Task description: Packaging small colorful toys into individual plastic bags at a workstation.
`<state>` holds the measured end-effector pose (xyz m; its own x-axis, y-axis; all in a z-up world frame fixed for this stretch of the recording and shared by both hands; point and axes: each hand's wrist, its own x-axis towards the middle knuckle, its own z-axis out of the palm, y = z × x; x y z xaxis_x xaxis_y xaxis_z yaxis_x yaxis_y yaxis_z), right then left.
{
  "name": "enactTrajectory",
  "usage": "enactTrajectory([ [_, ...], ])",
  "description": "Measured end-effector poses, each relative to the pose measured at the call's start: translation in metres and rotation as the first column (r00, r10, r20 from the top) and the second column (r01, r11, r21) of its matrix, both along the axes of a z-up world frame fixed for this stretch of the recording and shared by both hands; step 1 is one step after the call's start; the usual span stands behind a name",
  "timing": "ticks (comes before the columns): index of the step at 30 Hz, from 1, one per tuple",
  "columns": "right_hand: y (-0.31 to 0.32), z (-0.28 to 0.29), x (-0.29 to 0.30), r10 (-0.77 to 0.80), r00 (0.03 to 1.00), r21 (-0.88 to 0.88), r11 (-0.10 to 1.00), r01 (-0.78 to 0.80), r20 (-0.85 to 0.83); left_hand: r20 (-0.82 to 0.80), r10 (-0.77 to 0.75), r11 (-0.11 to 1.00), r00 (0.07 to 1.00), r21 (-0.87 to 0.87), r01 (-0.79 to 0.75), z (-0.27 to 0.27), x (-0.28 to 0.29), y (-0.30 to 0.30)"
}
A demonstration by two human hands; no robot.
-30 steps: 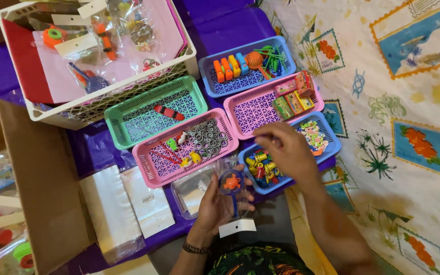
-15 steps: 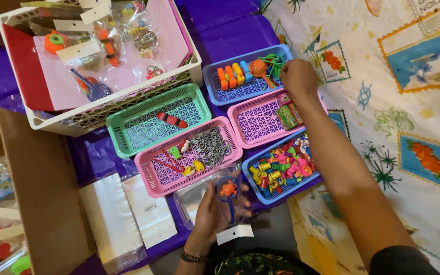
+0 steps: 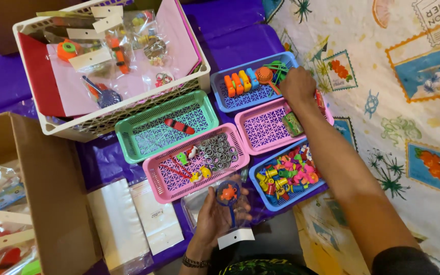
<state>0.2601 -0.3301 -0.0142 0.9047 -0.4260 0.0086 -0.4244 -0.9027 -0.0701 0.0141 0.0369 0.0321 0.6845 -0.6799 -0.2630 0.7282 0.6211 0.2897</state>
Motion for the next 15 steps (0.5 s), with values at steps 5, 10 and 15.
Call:
enactTrajectory([
  [5, -0.006, 0.013, -0.034, -0.027, 0.998, 0.068, 0.997, 0.024, 0.055, 0.038, 0.004, 0.999, 0.999, -0.032, -0.003, -0.001, -0.005, 0.001],
  [10, 0.06, 0.104, -0.119, -0.104, 0.977, 0.48, 0.877, 0.003, 0.185, 0.015, -0.026, 0.998, 1.0, -0.061, 0.027, 0.0, -0.007, -0.003],
  [15, 0.101, 0.134, -0.195, -0.064, 0.958, 0.834, 0.511, -0.21, 0.28, 0.095, -0.04, 0.986, 0.995, -0.158, 0.055, 0.006, -0.003, -0.013],
])
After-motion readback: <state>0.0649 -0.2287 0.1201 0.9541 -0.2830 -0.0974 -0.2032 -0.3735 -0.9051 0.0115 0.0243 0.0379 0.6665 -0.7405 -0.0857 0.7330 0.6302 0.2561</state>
